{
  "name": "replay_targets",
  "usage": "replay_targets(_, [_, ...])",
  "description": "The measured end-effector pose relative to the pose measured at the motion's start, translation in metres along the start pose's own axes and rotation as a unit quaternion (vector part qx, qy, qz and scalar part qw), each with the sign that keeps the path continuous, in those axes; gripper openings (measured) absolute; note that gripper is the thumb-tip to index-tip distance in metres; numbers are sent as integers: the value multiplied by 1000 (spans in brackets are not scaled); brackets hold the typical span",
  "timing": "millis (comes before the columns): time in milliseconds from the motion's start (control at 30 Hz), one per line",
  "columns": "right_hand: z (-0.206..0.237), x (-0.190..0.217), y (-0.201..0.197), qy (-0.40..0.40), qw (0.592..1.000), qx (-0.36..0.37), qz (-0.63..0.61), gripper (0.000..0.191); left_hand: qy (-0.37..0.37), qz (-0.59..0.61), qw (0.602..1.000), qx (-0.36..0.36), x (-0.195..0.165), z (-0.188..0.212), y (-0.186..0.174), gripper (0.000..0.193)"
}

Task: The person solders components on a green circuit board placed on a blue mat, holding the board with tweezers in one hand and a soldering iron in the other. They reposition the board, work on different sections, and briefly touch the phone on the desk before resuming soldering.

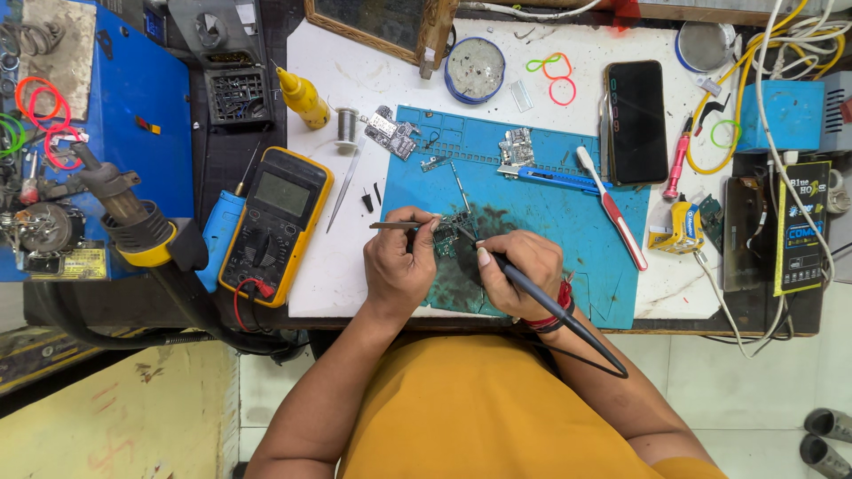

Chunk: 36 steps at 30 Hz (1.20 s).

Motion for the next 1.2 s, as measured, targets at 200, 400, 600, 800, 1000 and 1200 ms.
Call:
replay_targets(200, [0,1,-1,1,1000,2,2,5,-8,-4,1000,1,0,0,0,10])
replay_targets(400, [0,1,0,1,1000,3,4,5,1,-3,1000,-4,-1,0,0,10])
replay_targets(600, [0,0,0,1,1000,5,3,5,-6,-8,1000,-3,-1,0,0,10])
replay_targets(800, [0,1,0,1,1000,3,-2,5,-7,-5,1000,0,-1,0,-1,10])
replay_targets(1000, [0,1,0,2,1000,2,2,6,-8,-3,1000,4,0,0,0,10])
replay_targets(1200, [-1,1,0,6,1000,1,7,6,-1,-10,1000,0,-1,0,0,9])
Point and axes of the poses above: each hand's wrist, its own z-axis away from the middle knuckle, its own y-axis out of the palm, x = y × z, the point moved 6 cm from there along -z, towards the middle knuckle, and after that the axes turned 8 degrees about -y, right-handed, at the moved point
